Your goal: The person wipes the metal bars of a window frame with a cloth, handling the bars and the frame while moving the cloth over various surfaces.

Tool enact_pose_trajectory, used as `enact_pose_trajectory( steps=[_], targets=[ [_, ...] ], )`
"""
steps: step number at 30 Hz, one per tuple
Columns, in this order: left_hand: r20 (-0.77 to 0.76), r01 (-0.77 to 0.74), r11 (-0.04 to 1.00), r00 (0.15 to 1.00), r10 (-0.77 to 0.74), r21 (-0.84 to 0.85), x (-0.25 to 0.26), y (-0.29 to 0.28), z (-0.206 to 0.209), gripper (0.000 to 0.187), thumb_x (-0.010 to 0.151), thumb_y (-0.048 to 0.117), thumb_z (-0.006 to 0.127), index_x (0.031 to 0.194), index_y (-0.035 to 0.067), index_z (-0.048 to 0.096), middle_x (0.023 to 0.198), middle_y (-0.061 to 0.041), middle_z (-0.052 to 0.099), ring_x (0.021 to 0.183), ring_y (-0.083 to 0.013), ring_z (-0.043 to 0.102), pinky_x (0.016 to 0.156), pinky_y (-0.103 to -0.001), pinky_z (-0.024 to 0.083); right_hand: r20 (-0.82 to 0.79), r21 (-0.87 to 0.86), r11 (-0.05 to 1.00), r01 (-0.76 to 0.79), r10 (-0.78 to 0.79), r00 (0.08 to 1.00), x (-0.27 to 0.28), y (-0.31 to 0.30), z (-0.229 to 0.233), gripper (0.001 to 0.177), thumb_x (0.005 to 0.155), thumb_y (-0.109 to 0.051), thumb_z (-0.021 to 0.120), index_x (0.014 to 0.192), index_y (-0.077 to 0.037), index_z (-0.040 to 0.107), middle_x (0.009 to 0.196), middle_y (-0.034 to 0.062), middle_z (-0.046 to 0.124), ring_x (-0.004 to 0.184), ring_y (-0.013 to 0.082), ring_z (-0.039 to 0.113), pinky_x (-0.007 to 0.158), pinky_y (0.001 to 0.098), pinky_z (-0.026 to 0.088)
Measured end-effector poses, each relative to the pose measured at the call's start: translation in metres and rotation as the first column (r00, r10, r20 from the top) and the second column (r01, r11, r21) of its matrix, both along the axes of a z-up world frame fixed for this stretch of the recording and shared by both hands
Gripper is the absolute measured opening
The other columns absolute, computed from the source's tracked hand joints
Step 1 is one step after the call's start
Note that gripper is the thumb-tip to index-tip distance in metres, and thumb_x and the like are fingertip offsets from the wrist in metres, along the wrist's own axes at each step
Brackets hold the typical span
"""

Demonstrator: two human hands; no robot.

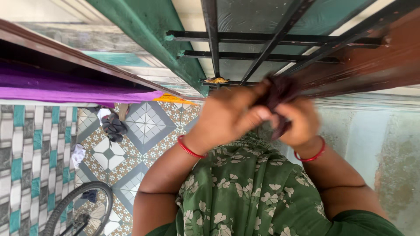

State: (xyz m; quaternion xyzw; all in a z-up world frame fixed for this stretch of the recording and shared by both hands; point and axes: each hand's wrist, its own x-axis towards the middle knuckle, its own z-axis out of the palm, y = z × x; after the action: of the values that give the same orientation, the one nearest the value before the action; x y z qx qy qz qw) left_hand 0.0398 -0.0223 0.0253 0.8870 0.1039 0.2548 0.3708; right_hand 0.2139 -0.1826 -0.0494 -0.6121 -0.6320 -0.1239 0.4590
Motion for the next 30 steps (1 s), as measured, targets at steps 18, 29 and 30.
enact_pose_trajectory(
  steps=[18,29,30],
  targets=[
    [0.097,-0.327,0.856,0.944,0.315,0.401,0.033,0.022,-0.019,0.054,0.096,0.018,0.072,0.143,0.006,0.05,0.137,-0.012,0.058,0.079,-0.0246,0.071,0.066,-0.033,0.056,0.243,-0.103,0.928,0.358,-0.325,0.914,0.006,0.078,0.011,0.049,0.083,0.006,0.067,0.131,0.0,0.062,0.134,0.0166,0.063,0.078,0.0266,0.071,0.068,0.0348,0.058],
    [0.178,-0.361,0.829,0.932,0.315,0.427,0.04,0.029,-0.026,0.041,0.1,0.014,0.07,0.139,0.012,0.059,0.134,-0.006,0.064,0.079,-0.0222,0.07,0.069,-0.032,0.056,0.04,-0.156,0.961,0.229,-0.225,0.973,0.019,-0.017,-0.029,0.047,0.078,0.008,0.059,0.123,-0.001,0.072,0.129,0.0202,0.066,0.105,0.0358,0.069,0.089,0.0447,0.059],
    [0.178,-0.353,0.839,0.935,0.306,0.413,0.039,0.028,-0.027,0.043,0.1,0.013,0.069,0.141,0.01,0.058,0.136,-0.007,0.063,0.083,-0.0233,0.071,0.071,-0.033,0.057,-0.006,-0.119,0.95,0.29,-0.293,0.956,0.018,-0.024,-0.025,0.048,0.076,0.007,0.056,0.121,-0.001,0.071,0.126,0.0202,0.065,0.111,0.0377,0.069,0.094,0.046,0.06]
  ],
)
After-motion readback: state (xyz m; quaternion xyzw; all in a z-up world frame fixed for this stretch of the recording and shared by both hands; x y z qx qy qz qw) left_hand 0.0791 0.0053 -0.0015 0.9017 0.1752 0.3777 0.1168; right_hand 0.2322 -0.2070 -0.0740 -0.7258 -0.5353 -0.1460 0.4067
